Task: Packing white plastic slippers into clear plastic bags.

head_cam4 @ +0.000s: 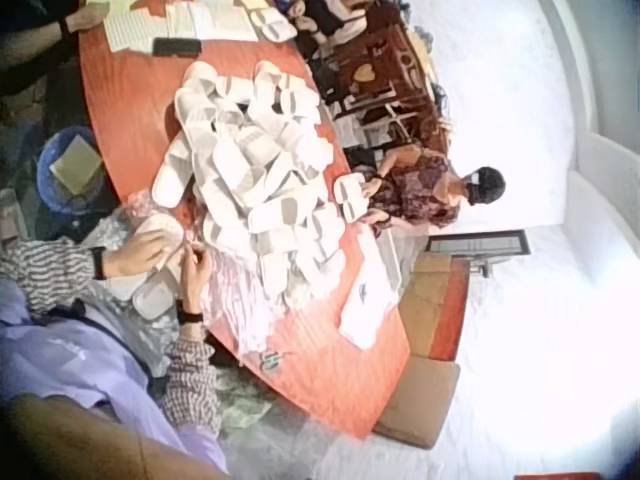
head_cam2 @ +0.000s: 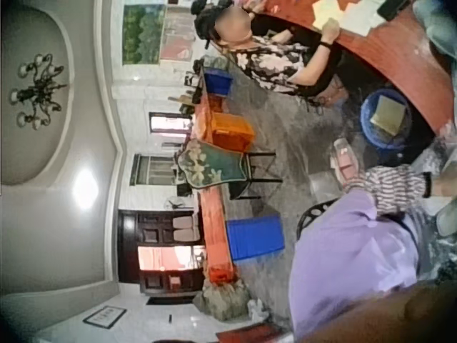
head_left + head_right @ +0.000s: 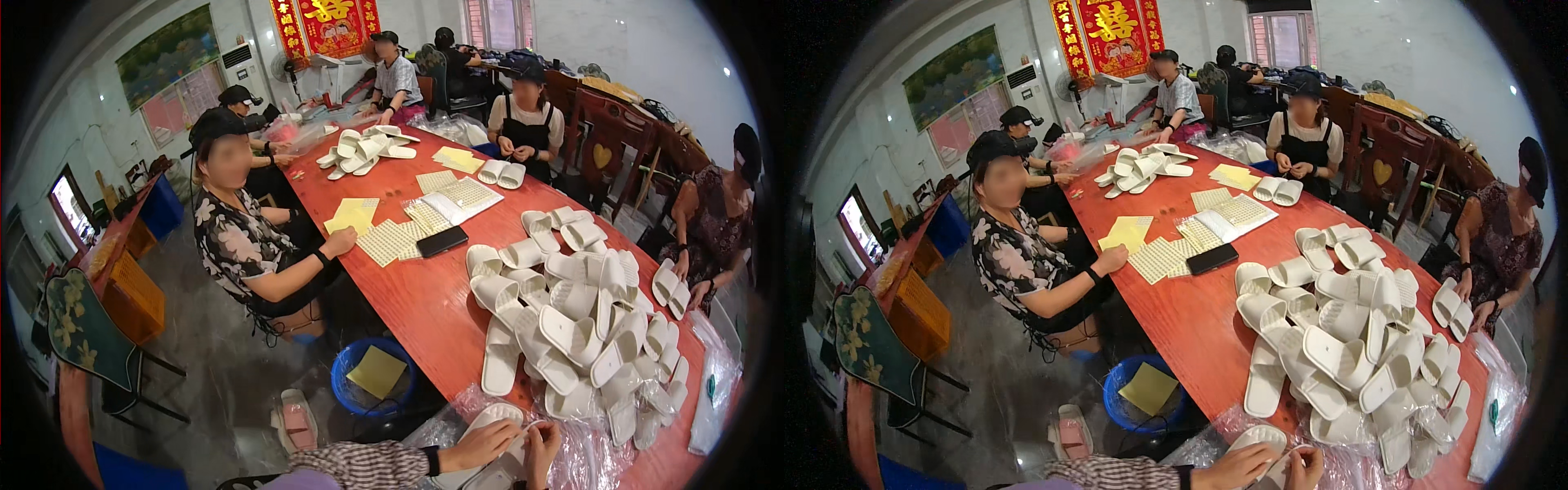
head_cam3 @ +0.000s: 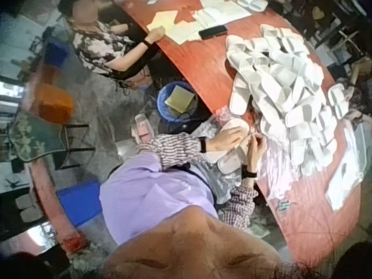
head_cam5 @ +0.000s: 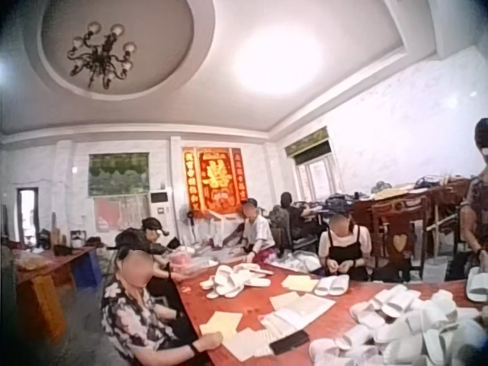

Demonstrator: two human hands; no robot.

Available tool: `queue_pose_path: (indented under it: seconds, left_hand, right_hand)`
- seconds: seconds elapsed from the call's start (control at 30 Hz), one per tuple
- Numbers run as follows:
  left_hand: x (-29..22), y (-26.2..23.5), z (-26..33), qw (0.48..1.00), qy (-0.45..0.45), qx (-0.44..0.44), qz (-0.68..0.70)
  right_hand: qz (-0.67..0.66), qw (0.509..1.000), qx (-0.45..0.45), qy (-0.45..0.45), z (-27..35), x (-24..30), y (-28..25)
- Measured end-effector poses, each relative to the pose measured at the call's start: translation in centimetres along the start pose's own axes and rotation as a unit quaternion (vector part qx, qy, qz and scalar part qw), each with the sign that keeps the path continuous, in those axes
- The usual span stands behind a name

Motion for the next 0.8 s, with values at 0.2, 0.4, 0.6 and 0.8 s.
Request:
queue_pose_path:
  seconds: [0.2,0.4,0.6,0.8]
  left_hand:
    - [-2.0,0.5,8.3,0.992,-0.052,0.108,-0.034]
    - [-2.0,3.3,8.9,0.966,-0.077,0.209,-0.131]
    - [2.3,5.5,8.8,0.945,-0.201,0.213,-0.143]
    - [2.9,9.1,7.3,0.943,-0.069,0.113,-0.305]
  right_hand:
    - [-0.086,0.996,-0.023,-0.002,-0.1,0.1,0.3]
    - [0.036,0.993,-0.003,-0.114,0.5,-0.4,-1.6]
    - [0.229,0.957,-0.002,-0.179,3.3,0.9,-4.7]
    - [0.009,0.986,-0.154,-0.06,4.3,-9.8,-9.8]
Point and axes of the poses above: each hand's wrist, its own z-axis away from the middle knuckle, its own y-axis out of the palm, x = y × z, the point moved 3 cm from there along -z, towards the middle knuckle, and after that the axes turned 9 degrees about z, right-handed, at the moved point
